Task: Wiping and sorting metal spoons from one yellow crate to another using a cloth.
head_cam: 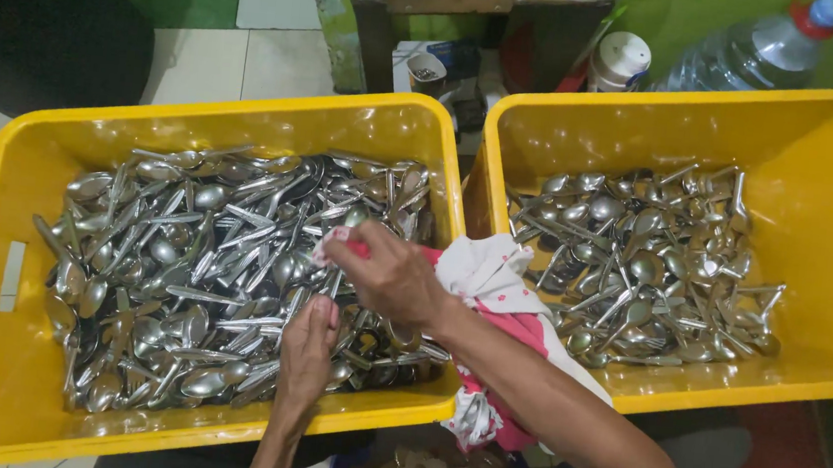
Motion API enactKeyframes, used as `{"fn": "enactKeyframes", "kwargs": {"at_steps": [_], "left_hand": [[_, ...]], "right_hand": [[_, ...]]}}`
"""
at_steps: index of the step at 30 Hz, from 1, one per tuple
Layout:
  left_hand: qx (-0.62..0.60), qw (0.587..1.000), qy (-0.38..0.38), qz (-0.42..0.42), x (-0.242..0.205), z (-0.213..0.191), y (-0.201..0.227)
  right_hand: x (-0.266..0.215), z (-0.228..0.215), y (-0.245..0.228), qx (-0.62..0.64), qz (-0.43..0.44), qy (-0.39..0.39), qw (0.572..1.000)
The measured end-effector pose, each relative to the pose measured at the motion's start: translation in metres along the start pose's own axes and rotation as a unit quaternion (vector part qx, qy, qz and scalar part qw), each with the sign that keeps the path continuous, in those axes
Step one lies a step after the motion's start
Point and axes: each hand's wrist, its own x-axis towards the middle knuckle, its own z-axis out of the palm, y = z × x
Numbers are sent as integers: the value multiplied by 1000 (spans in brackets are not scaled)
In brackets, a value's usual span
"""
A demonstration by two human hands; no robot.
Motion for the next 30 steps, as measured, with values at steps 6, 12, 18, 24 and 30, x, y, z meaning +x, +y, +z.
{"fn": "enactKeyframes", "kwargs": {"at_steps": [6,12,18,24,30], "left_hand": [[0,999,-23,39,-1,-1,-3],[14,1000,-7,26,-3,-1,2],[-55,998,16,31,1,-2,-5],[-50,996,11,70,-3,-4,13],[5,998,54,32,1,-1,0]], "right_hand": [[4,-9,13,145,239,52,959],[-8,4,10,10,72,10,997],[-12,-6,-36,35,-33,-23,999],[-20,23,-17,-50,-39,-8,998],[-9,9,-21,-64,-49,11,997]]}}
